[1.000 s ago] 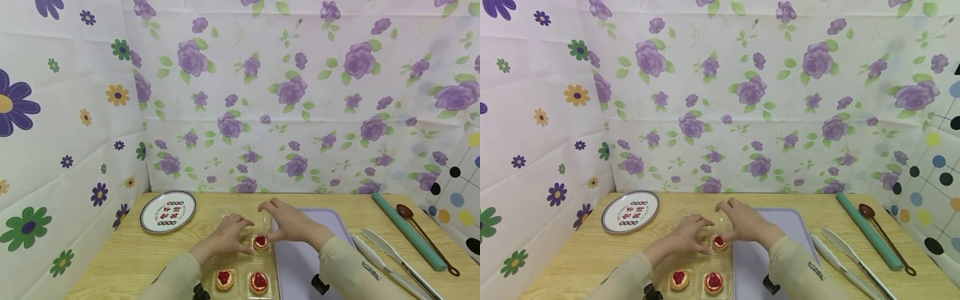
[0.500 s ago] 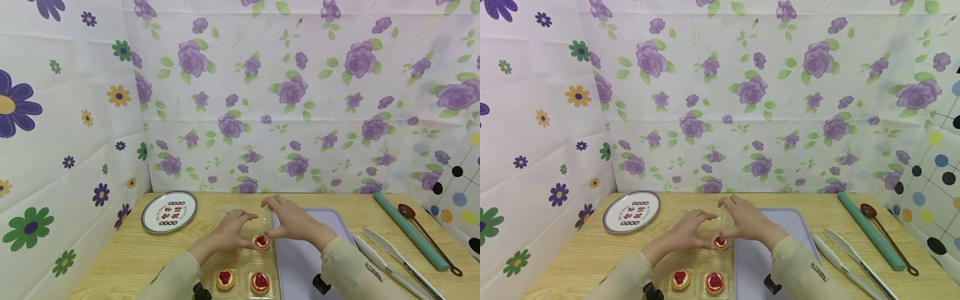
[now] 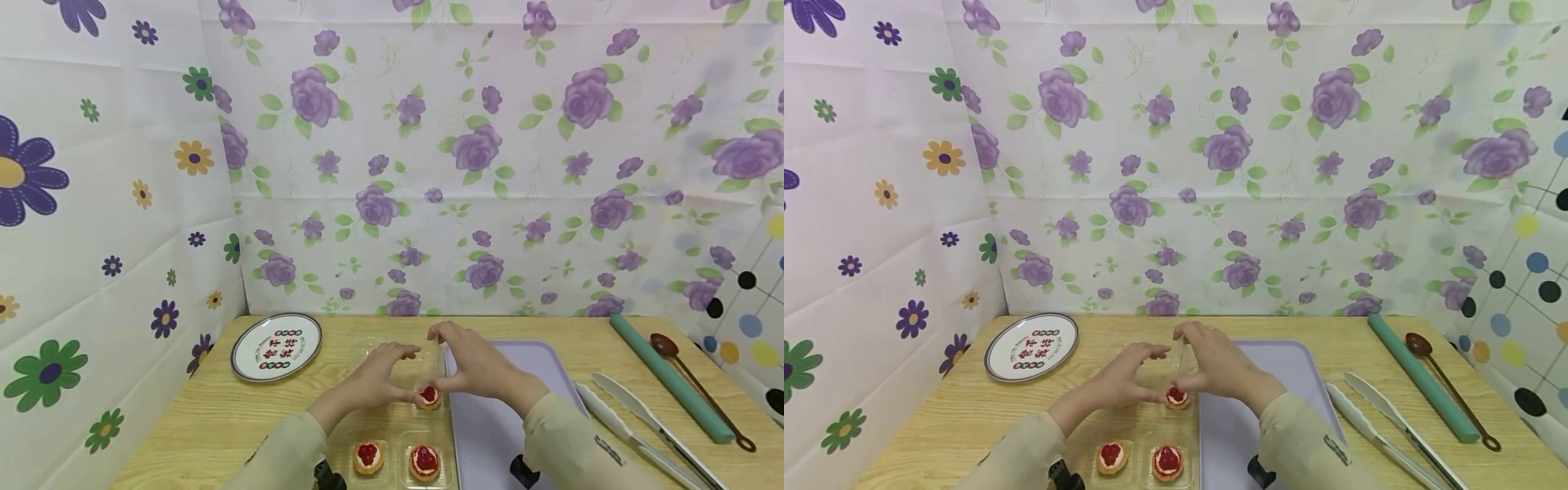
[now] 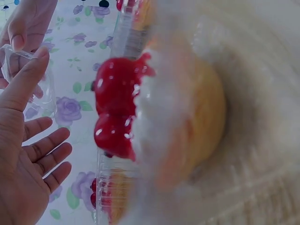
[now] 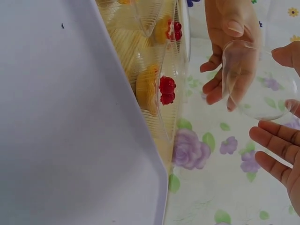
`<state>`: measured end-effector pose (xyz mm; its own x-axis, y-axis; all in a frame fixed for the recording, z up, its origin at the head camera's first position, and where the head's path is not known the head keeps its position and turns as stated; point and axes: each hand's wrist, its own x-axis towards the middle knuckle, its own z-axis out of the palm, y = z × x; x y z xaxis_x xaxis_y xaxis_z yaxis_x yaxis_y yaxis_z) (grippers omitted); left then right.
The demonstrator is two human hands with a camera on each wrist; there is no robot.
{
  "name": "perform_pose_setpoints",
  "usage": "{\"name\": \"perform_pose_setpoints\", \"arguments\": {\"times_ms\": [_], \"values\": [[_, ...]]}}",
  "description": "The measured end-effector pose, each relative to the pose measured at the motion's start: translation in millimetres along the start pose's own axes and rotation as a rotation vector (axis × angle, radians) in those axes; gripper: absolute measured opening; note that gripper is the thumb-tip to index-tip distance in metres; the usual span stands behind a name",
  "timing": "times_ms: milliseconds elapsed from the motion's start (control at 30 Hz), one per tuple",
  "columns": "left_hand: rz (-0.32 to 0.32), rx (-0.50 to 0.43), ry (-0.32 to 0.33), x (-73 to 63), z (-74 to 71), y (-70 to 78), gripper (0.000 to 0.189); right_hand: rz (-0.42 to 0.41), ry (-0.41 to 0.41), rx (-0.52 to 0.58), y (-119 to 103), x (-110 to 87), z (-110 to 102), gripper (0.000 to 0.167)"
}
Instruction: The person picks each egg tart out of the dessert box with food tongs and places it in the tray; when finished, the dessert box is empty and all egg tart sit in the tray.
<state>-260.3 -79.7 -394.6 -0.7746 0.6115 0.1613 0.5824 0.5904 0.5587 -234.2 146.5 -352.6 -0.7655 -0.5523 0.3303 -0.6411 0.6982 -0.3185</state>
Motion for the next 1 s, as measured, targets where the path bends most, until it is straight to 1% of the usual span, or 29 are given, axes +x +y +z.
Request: {"name": "perform_pose_setpoints", "arguments": {"times_ms": [167, 300, 400, 567, 733, 867, 1000], "values": [[0.001, -0.077, 0.014, -0.7, -1.6, -1.1, 0.078, 0.010, -0.003, 0.028, 1, -1.1, 1, 0.062], [-0.017, -0.113, 0.013, -1.0, -4.6, -1.7, 0.076, 0.019, -0.012, 0.051, 2, -1.2, 1, 0.064], [-0.025, -0.097, 0.023, -0.4, -7.3, -1.6, 0.077, 0.019, -0.015, 0.059, 4, -0.9, 1, 0.065], [-0.013, -0.046, 0.052, 1.3, -11.6, -0.5, 0.083, 0.008, -0.010, 0.041, 5, -1.0, -1, 0.066], [0.010, -0.002, 0.082, 3.5, -15.3, -0.9, 0.083, 0.037, -0.019, 0.038, 5, -0.2, -3, 0.076], [0.033, 0.013, 0.112, 4.8, -18.4, -1.0, 0.083, 0.053, -0.024, 0.023, 5, 1.1, -5, 0.080], [0.033, 0.015, 0.121, 4.9, -21.2, -0.9, 0.083, 0.059, -0.045, -0.001, 8, 2.7, -3, 0.079]]}}
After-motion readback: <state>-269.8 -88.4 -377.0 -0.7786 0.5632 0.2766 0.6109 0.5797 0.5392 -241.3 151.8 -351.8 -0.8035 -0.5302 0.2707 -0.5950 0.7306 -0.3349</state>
